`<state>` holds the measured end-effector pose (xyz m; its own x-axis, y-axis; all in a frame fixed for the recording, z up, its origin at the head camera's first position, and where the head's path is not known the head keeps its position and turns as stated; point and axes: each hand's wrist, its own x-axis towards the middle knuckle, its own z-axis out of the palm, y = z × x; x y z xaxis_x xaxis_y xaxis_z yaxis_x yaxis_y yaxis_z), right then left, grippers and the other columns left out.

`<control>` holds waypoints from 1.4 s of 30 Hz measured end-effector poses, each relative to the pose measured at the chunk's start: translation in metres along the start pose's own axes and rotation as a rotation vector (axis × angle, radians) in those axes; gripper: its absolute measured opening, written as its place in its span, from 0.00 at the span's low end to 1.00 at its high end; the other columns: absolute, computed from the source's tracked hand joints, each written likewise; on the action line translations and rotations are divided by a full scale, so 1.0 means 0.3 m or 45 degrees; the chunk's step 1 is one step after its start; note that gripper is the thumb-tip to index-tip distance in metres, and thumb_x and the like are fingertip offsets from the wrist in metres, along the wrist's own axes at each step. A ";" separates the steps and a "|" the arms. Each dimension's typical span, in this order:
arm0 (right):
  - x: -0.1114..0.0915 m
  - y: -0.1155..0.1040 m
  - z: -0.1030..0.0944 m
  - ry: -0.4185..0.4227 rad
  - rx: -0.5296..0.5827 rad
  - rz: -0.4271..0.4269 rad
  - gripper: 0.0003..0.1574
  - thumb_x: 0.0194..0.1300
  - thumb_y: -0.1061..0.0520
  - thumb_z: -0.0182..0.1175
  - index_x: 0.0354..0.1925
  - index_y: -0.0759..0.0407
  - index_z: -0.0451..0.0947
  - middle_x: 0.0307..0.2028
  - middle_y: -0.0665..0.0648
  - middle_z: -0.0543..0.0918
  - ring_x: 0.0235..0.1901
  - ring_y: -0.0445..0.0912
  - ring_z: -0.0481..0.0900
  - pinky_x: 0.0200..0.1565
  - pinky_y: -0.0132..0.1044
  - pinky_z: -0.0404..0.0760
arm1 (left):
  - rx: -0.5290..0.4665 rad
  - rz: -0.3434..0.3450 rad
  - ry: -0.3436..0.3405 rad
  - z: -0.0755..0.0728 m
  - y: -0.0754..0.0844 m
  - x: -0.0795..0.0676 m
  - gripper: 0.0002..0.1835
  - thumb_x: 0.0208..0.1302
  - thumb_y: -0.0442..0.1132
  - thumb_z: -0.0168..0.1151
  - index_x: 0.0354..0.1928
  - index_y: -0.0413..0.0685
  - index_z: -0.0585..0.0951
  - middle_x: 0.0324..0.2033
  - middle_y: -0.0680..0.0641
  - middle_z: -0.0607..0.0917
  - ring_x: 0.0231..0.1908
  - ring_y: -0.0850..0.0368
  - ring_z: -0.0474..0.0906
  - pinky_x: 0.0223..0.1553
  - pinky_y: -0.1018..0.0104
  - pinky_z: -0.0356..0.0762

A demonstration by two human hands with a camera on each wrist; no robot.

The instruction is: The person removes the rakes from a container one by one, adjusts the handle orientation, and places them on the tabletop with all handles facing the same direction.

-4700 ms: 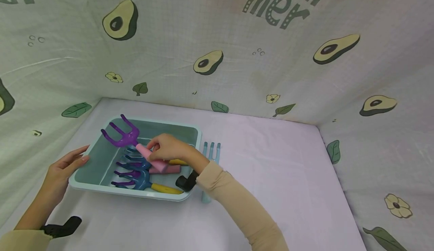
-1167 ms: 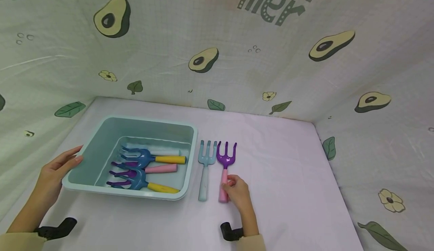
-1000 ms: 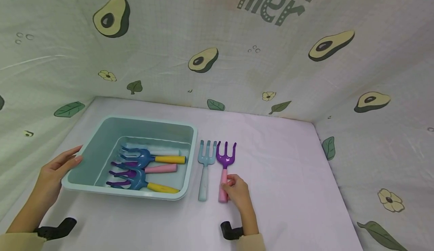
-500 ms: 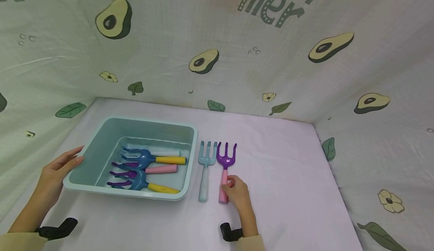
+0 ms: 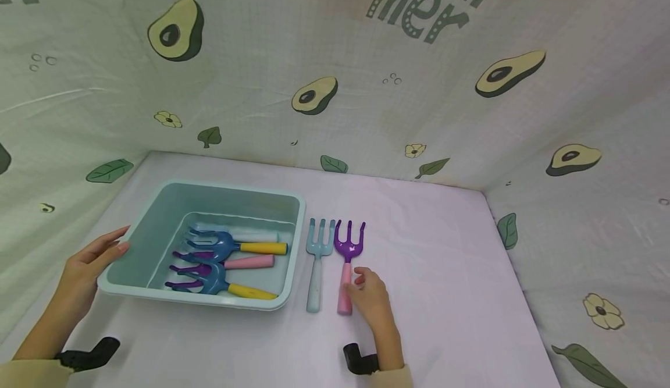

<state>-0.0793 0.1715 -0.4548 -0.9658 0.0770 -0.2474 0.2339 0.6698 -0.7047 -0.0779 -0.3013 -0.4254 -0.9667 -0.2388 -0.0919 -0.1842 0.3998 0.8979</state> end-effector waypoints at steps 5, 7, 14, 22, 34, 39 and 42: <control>-0.016 -0.048 -0.036 0.006 0.003 -0.033 0.26 0.60 0.56 0.61 0.55 0.64 0.72 0.41 0.61 0.80 0.39 0.50 0.77 0.39 0.42 0.77 | -0.019 0.013 0.004 0.000 -0.005 0.000 0.27 0.67 0.48 0.54 0.67 0.59 0.66 0.37 0.77 0.73 0.38 0.82 0.70 0.33 0.86 0.71; -0.022 -0.072 -0.051 0.006 0.007 -0.063 0.26 0.60 0.57 0.61 0.55 0.64 0.72 0.42 0.61 0.80 0.40 0.50 0.77 0.39 0.42 0.78 | -0.025 0.019 0.005 0.001 -0.010 0.000 0.26 0.66 0.48 0.54 0.66 0.60 0.66 0.37 0.76 0.74 0.38 0.82 0.71 0.33 0.86 0.71; -0.036 -0.157 -0.103 -0.008 0.001 -0.188 0.25 0.61 0.54 0.62 0.55 0.60 0.73 0.44 0.58 0.79 0.40 0.48 0.77 0.36 0.37 0.79 | -0.030 -0.008 0.026 0.005 -0.023 0.003 0.26 0.66 0.50 0.54 0.66 0.59 0.66 0.38 0.74 0.74 0.39 0.80 0.70 0.33 0.87 0.70; -0.042 -0.259 -0.146 -0.053 -0.010 -0.328 0.26 0.59 0.53 0.63 0.56 0.57 0.73 0.43 0.54 0.80 0.41 0.47 0.77 0.38 0.35 0.80 | 0.011 -0.009 0.003 0.000 -0.004 0.000 0.28 0.67 0.50 0.53 0.68 0.59 0.64 0.39 0.78 0.71 0.40 0.83 0.67 0.34 0.88 0.68; -0.058 -0.446 -0.175 -0.154 -0.091 -0.596 0.26 0.59 0.53 0.63 0.56 0.54 0.73 0.44 0.49 0.78 0.40 0.44 0.75 0.40 0.35 0.77 | 0.010 -0.008 0.011 0.000 -0.006 -0.003 0.27 0.67 0.50 0.54 0.67 0.59 0.65 0.39 0.78 0.71 0.40 0.84 0.67 0.34 0.88 0.67; -0.071 -0.531 -0.172 -0.228 -0.173 -0.685 0.26 0.60 0.51 0.63 0.56 0.52 0.72 0.48 0.47 0.77 0.44 0.44 0.75 0.42 0.36 0.75 | -0.002 -0.040 0.013 -0.003 -0.050 0.018 0.27 0.66 0.51 0.54 0.67 0.62 0.66 0.41 0.77 0.72 0.42 0.83 0.67 0.36 0.85 0.68; -0.069 -0.578 -0.163 -0.284 -0.245 -0.730 0.27 0.60 0.50 0.62 0.57 0.53 0.72 0.50 0.48 0.77 0.44 0.43 0.75 0.42 0.36 0.75 | 0.007 -0.077 0.015 -0.006 -0.099 0.044 0.27 0.65 0.53 0.54 0.66 0.66 0.66 0.45 0.75 0.73 0.44 0.82 0.67 0.45 0.76 0.73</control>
<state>-0.1054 0.0898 -0.2948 -0.8803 -0.4743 -0.0136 -0.3571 0.6810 -0.6394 -0.0849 -0.3180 -0.4526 -0.9517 -0.2728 -0.1408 -0.2430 0.3893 0.8885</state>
